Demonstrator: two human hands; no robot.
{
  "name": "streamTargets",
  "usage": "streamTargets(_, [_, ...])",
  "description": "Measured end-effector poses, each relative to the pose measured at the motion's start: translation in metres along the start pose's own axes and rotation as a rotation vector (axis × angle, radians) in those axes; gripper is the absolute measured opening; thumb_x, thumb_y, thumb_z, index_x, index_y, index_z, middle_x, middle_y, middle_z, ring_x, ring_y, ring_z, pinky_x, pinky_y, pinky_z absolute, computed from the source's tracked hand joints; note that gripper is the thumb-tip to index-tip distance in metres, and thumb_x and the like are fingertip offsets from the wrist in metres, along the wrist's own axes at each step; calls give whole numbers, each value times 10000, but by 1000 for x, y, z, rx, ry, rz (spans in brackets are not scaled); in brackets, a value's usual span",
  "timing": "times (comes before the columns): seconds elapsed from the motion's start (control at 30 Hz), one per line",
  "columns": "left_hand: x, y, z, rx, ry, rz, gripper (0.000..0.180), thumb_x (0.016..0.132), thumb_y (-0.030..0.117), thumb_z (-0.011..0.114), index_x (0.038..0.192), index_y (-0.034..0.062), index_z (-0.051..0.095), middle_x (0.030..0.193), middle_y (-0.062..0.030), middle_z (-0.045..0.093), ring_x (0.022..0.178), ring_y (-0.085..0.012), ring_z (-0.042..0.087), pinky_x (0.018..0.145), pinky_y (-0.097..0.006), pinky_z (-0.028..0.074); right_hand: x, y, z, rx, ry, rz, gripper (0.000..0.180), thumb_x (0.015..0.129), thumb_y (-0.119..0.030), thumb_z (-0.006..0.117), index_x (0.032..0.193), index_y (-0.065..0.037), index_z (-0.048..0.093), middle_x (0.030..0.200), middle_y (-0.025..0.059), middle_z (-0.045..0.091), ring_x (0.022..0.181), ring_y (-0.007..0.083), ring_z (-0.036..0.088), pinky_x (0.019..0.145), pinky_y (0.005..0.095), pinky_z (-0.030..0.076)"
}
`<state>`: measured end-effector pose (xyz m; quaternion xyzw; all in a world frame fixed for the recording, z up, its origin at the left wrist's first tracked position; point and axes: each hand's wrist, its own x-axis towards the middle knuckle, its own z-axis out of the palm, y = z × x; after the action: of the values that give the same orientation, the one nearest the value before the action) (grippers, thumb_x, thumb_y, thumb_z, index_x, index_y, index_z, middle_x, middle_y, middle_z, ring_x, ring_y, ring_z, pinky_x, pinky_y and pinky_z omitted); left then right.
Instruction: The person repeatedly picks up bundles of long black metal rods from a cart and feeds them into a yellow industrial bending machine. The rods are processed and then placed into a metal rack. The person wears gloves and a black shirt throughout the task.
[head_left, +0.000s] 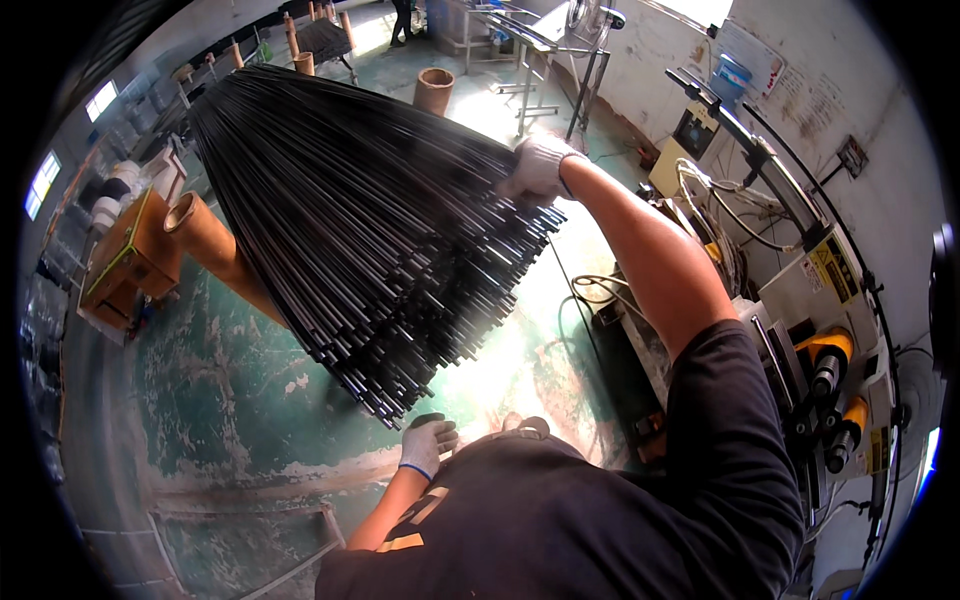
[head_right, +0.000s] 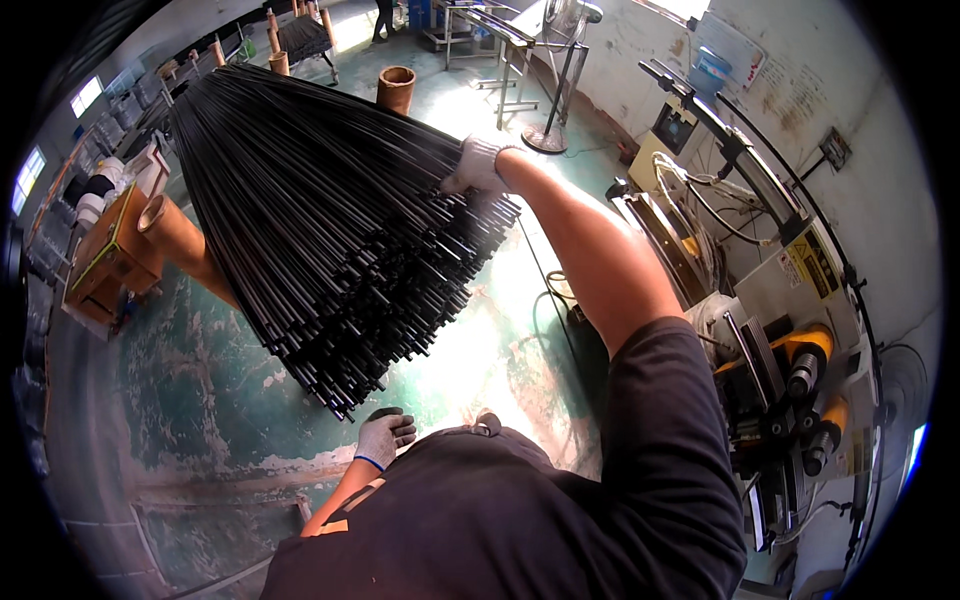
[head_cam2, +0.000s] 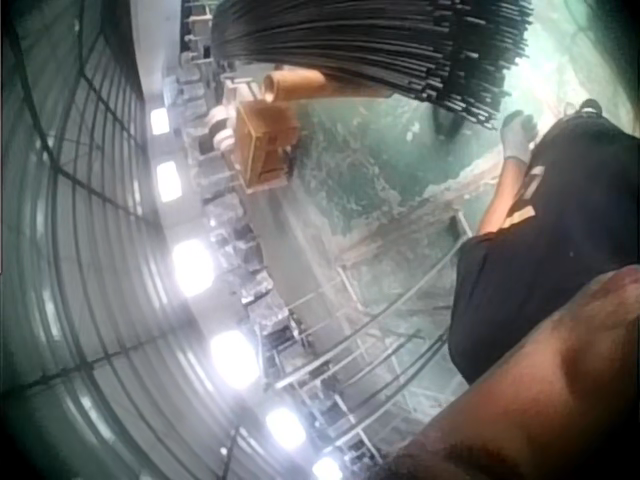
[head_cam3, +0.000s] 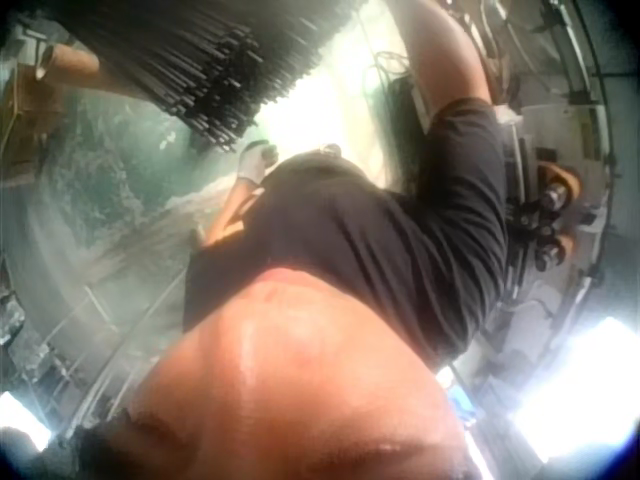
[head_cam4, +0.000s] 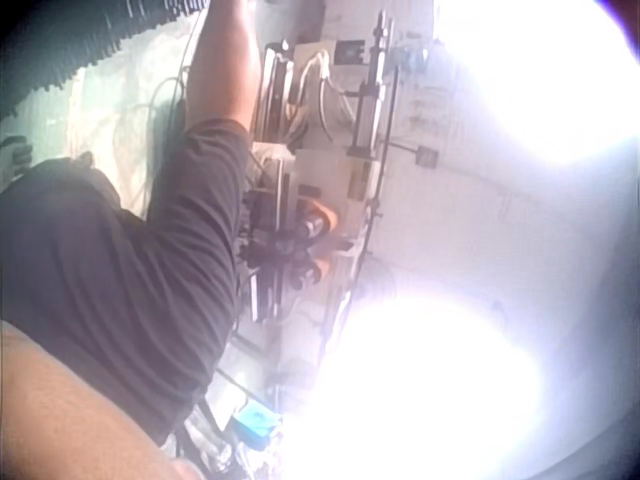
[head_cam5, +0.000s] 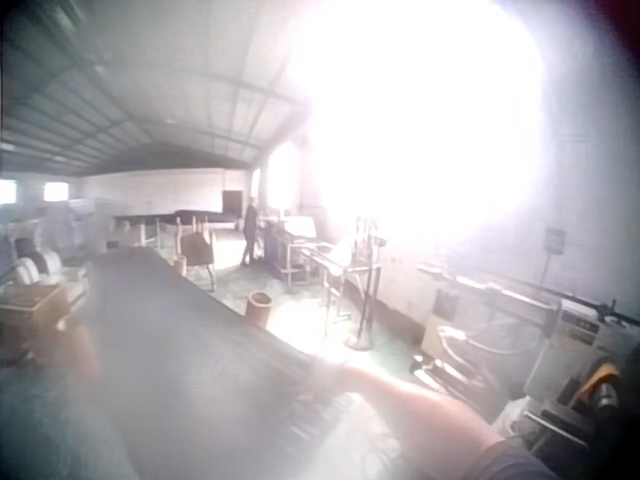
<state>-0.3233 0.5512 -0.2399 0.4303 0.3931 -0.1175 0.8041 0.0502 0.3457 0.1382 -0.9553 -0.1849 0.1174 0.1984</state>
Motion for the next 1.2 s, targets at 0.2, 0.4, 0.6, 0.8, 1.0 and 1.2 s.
streamTargets(0.2, [-5, -1, 8, 6, 13, -1, 266, 966, 40, 664, 1226, -6, 630, 1022, -209, 760, 776, -295, 743, 685, -401, 631, 6, -1, 1, 230, -95, -40, 303, 920, -231, 844, 865, 51, 750, 692, 98, 708, 563, 206, 700, 503, 345, 576])
streamTargets(0.4, [-9, 3, 15, 0, -3, 22, 250, 966, 35, 658, 1212, 0, 633, 1009, -208, 765, 754, -292, 745, 675, -395, 633, -6, -6, -3, 466, -199, -51, 339, 972, -256, 805, 927, 71, 729, 743, 127, 713, 679, 238, 758, 657, 377, 681])
streamTargets(0.6, [-8, 5, 21, 6, 2, 9, 247, 961, 25, 656, 1207, 14, 635, 1014, -212, 766, 755, -298, 749, 679, -399, 640, -16, 2, 14, 1016, -445, -33, 293, 1086, -186, 646, 1102, 99, 711, 924, 179, 760, 792, 271, 781, 715, 383, 683])
streamTargets(0.8, [-3, 3, 22, 12, -32, 3, 237, 992, 23, 656, 1222, -15, 610, 992, -213, 749, 775, -307, 747, 710, -428, 647, -9, 4, 23, 846, -345, -28, 341, 1095, -305, 666, 1072, 32, 710, 833, 77, 715, 670, 192, 722, 584, 330, 624])
streamTargets(1.0, [-3, 5, 37, 115, -144, 48, 262, 980, 57, 661, 1233, -12, 654, 1034, -199, 769, 814, -299, 762, 728, -403, 649, -55, -17, 34, 401, -247, -65, 586, 1107, -456, 621, 677, -58, 616, 574, 31, 586, 461, 135, 540, 481, 344, 459])
streamTargets(1.2, [-29, 17, 63, 205, -436, -22, 305, 996, 86, 734, 1273, -12, 652, 1084, -148, 765, 939, -237, 749, 819, -353, 628, -211, 21, 40, 143, -187, 12, 310, 1013, -305, 723, 994, 1, 674, 704, 82, 617, 646, 220, 605, 675, 401, 524])
